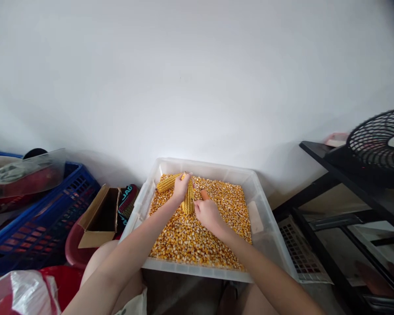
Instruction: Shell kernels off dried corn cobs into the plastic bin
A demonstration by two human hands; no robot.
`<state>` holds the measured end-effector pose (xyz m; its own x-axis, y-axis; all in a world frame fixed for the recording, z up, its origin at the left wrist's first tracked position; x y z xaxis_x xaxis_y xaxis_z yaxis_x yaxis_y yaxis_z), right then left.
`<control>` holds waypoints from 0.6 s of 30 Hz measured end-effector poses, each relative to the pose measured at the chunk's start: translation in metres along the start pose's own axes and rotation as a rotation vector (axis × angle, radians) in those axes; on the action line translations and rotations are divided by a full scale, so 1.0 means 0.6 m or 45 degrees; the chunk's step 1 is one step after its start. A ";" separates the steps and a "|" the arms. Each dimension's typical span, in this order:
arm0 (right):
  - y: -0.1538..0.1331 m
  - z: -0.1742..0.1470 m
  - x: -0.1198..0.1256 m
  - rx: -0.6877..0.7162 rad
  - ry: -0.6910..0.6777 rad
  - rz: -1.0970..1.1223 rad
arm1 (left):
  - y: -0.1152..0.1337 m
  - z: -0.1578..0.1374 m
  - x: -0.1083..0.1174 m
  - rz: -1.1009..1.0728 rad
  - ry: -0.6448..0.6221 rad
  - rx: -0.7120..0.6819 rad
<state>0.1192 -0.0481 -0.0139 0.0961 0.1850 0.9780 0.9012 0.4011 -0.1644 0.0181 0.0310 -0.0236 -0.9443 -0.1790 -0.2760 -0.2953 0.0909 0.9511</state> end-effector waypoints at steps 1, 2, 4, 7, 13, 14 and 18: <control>0.002 0.001 0.000 -0.003 0.039 0.013 | -0.001 0.000 0.000 0.011 -0.003 0.002; 0.003 0.003 0.001 0.006 0.074 0.001 | -0.003 0.001 0.000 0.022 -0.007 0.001; 0.004 0.006 0.001 0.043 0.080 -0.035 | -0.006 0.004 0.000 0.031 -0.010 0.004; 0.004 0.008 0.008 0.113 0.069 -0.058 | -0.010 0.008 0.002 0.014 -0.009 0.009; 0.016 0.003 0.026 0.194 0.020 -0.031 | -0.003 -0.004 -0.011 0.117 -0.076 -0.116; 0.019 0.002 0.027 0.200 0.019 -0.025 | -0.001 -0.007 -0.013 0.147 -0.086 -0.138; 0.025 -0.002 0.031 0.225 -0.005 0.011 | 0.003 -0.012 -0.019 0.256 -0.089 -0.213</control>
<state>0.1351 -0.0396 0.0020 0.1018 0.1924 0.9760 0.8120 0.5507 -0.1932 0.0291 0.0260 -0.0175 -0.9910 -0.1049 -0.0829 -0.0784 -0.0466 0.9958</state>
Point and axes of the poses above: each hand's wrist, its own z-axis towards the middle knuckle, its own x-axis out of the back of the hand, y = z × x, the point moved 5 cm from there along z, towards the middle knuckle, and after that the axes turned 5 degrees about x, right-handed, at the moved point
